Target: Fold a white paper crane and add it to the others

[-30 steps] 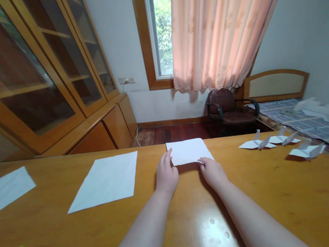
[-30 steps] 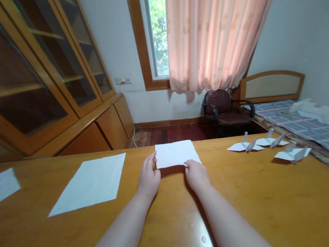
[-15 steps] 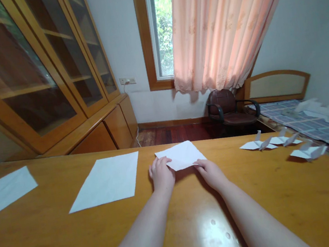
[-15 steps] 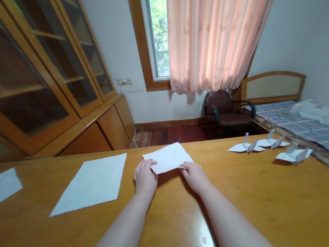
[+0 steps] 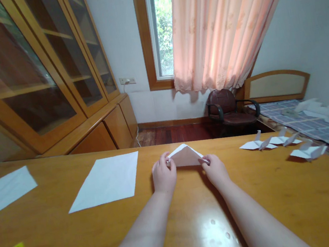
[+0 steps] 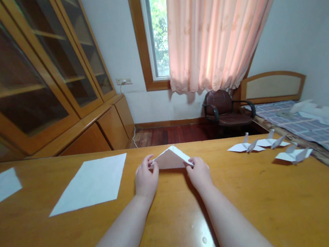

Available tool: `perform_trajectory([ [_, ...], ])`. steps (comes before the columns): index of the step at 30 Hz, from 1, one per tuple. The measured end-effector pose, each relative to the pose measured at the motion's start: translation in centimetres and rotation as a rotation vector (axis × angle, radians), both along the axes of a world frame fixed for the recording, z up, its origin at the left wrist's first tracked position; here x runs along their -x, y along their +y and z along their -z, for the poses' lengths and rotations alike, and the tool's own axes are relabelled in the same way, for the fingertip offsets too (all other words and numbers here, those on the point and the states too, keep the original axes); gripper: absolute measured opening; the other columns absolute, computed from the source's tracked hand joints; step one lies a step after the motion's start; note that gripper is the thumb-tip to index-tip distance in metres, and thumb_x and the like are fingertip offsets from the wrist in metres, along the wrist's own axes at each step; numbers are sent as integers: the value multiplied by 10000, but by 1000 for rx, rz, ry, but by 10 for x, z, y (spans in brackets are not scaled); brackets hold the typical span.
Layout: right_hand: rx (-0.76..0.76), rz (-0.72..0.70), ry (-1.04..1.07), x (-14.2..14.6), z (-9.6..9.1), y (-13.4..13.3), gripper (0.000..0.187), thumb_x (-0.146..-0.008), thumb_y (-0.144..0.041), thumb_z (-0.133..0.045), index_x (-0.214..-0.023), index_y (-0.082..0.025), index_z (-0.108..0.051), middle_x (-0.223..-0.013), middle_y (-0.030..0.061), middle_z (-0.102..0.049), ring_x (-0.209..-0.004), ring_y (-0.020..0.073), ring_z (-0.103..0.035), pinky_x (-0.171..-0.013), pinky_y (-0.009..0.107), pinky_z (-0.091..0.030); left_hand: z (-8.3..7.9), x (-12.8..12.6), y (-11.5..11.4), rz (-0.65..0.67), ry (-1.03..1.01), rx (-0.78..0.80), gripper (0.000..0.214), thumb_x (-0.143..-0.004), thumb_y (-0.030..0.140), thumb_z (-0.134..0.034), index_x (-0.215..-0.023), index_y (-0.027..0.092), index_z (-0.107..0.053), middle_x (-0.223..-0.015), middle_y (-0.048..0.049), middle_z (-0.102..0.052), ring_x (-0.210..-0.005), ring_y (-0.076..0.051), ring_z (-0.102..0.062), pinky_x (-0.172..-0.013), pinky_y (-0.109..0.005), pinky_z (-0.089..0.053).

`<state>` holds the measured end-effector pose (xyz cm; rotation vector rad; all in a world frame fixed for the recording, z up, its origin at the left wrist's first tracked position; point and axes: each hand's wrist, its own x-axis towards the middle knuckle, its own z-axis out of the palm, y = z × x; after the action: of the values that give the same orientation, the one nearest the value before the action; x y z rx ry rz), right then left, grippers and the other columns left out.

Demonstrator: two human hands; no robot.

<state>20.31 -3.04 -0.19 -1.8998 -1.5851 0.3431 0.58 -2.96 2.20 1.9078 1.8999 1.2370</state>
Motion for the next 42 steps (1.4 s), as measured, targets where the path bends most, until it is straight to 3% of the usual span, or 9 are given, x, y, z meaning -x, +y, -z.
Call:
perform_trajectory([
  [4, -17, 17, -21, 0, -3, -1, 300, -827, -388, -445, -750, -168, -635, -792, 82, -641, -744, 188, -573, -639, 265, -383, 2, 0, 1, 4, -4, -26, 338, -834, 264, -448, -1159, 193, -507, -966, -64, -661, -919, -208, -597, -884, -349, -406],
  [14, 6, -15, 46, -1, -3, -2, 351, -843, -429, -407, -740, -187, -639, -740, 63, -657, -701, 183, -581, -608, 252, -373, 5, 4, 1, -30, 11, -146, 300, -864, 301, -418, -1122, 194, -527, -964, -69, -659, -920, -197, -593, -896, -336, -392],
  [17, 4, -27, 122, -2, -2, -2, 307, -838, -399, -418, -811, -195, -646, -811, 62, -677, -760, 192, -600, -650, 259, -391, 6, 3, 3, -50, 54, -85, 353, -854, 283, -418, -1184, 179, -484, -1013, -83, -648, -958, -211, -583, -907, -355, -381],
  [22, 8, 11, 178, -5, -1, 0, 278, -819, -382, -434, -820, -183, -629, -844, 72, -681, -800, 209, -610, -673, 273, -403, 10, -1, 5, -131, 202, 163, 573, -797, 230, -485, -1335, 116, -322, -1135, -147, -605, -1046, -271, -553, -951, -424, -332],
  [25, 3, 25, 171, -7, 0, 1, 287, -818, -380, -430, -834, -173, -628, -859, 86, -680, -814, 212, -609, -685, 277, -407, 11, -1, 5, -170, 232, 199, 555, -815, 212, -454, -1345, 124, -313, -1154, -161, -594, -1071, -278, -543, -974, -451, -303],
  [33, 23, 72, 156, -11, -1, 2, 299, -799, -386, -446, -849, -168, -644, -877, 91, -682, -822, 202, -610, -688, 265, -413, 8, 4, 9, -216, 80, 140, 514, -803, 135, -433, -1311, 154, -357, -1204, -122, -559, -1080, -236, -538, -882, -371, -421],
  [36, 20, 81, 175, -12, -1, 2, 297, -790, -379, -454, -869, -165, -643, -893, 90, -681, -832, 201, -610, -692, 263, -415, 7, 3, 7, -233, 89, 14, 494, -809, 153, -442, -1299, 150, -388, -1259, -134, -511, -1134, -252, -492, -933, -397, -396],
  [39, 20, 86, 175, -12, 1, 2, 296, -791, -385, -453, -864, -166, -639, -885, 90, -681, -823, 204, -609, -685, 267, -412, 5, 1, 3, -89, 127, -149, 413, -822, 160, -431, -1232, 170, -475, -1257, -110, -518, -1164, -242, -458, -1004, -414, -337],
  [42, 25, 86, 169, -12, 2, 3, 294, -792, -382, -452, -872, -169, -637, -892, 91, -680, -822, 203, -606, -678, 265, -405, 5, -3, -2, 306, 163, -168, 306, -834, 155, -408, -1071, 208, -593, -1092, -55, -620, -1053, -191, -526, -976, -375, -376],
])
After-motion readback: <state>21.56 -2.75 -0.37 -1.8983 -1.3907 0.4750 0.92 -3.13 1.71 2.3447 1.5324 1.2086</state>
